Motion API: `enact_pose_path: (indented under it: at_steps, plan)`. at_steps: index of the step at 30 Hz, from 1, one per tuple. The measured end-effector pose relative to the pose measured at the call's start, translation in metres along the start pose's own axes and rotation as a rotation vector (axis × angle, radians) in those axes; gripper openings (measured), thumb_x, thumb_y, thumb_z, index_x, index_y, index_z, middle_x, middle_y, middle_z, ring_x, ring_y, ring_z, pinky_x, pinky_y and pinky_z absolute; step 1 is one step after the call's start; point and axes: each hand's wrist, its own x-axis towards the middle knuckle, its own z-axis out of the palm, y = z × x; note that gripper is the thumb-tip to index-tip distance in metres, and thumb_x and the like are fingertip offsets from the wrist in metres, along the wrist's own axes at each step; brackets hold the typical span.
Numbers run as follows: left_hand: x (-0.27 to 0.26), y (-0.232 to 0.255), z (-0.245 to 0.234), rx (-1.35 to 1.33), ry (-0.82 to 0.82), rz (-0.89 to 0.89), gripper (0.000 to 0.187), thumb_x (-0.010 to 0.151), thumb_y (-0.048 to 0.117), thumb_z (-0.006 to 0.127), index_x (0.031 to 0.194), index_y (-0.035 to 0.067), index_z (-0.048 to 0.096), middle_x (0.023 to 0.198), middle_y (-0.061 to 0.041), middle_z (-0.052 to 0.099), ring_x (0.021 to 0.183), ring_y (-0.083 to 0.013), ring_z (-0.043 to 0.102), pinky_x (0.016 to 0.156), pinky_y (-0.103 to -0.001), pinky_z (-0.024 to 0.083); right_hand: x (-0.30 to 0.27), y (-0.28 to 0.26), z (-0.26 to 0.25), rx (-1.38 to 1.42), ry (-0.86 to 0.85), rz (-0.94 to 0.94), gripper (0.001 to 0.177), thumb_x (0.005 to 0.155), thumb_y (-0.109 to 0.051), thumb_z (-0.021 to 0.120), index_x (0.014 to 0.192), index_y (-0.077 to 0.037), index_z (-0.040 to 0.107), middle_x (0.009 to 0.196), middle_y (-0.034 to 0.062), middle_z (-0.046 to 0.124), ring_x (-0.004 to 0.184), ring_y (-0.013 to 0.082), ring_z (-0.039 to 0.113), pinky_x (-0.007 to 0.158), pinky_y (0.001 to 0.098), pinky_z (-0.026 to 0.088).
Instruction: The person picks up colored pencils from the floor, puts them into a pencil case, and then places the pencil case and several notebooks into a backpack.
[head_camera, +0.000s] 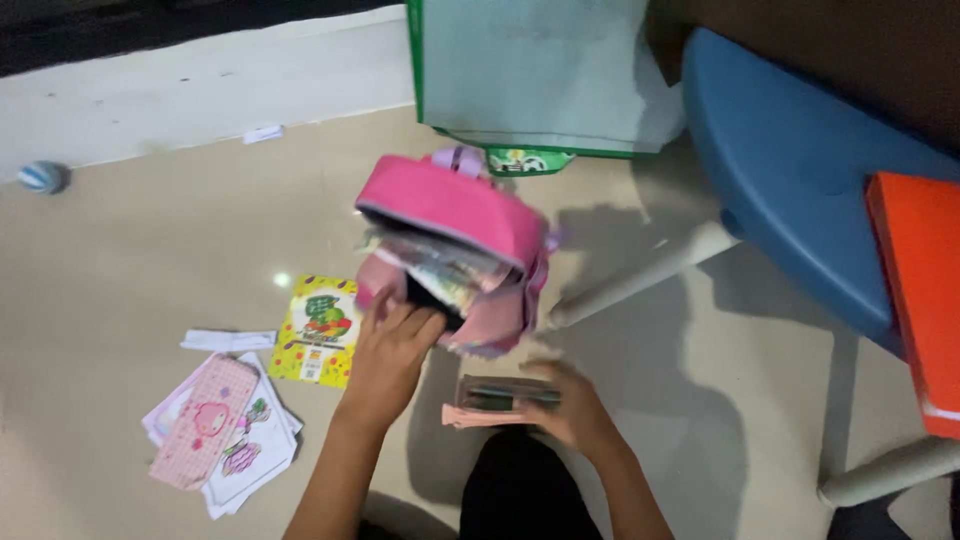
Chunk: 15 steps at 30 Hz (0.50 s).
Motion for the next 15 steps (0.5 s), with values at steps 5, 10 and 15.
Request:
enact_pose_path:
  at_steps: [5,10,15]
  plan:
    - [-0.1,0.02,-0.045,0.088,0.053,-0.199,0.027,0.081,0.008,0.057,0.106,0.011,0.065,0.107,-0.003,0.07,0.106,-0.0215,0.063,0.112,-0.053,0.038,0.002,-0.14,-0.007,0.378,0.25,-0.337,0.022,0.094,-0.016,0.076,0.114,-0.01,0.075,0.111,0.0076,0.075,0.097,0.02,0.075,0.088,0.0325,0.06]
    - [-0.174,0.032,-0.065,0.065,0.035,-0.33,0.028,0.081,0.016,0.058,0.108,0.011,0.065,0.109,-0.002,0.067,0.1,-0.0215,0.061,0.095,-0.049,0.042,0.04,-0.225,0.045,-0.026,-0.2,-0.845,0.029,0.073,-0.016,0.087,0.101,-0.016,0.081,0.141,0.0166,0.062,0.119,0.0363,0.06,0.099,0.0463,0.049]
    - [-0.199,0.023,-0.085,-0.082,-0.03,-0.401,0.026,0.08,0.016,0.062,0.105,0.007,0.063,0.107,-0.01,0.065,0.1,-0.03,0.059,0.094,-0.045,0.045,0.062,-0.24,0.076,-0.267,-0.195,-0.671,0.052,0.071,-0.009,0.074,0.123,-0.013,0.069,0.146,0.0222,0.049,0.128,0.0399,0.052,0.102,0.0462,0.048]
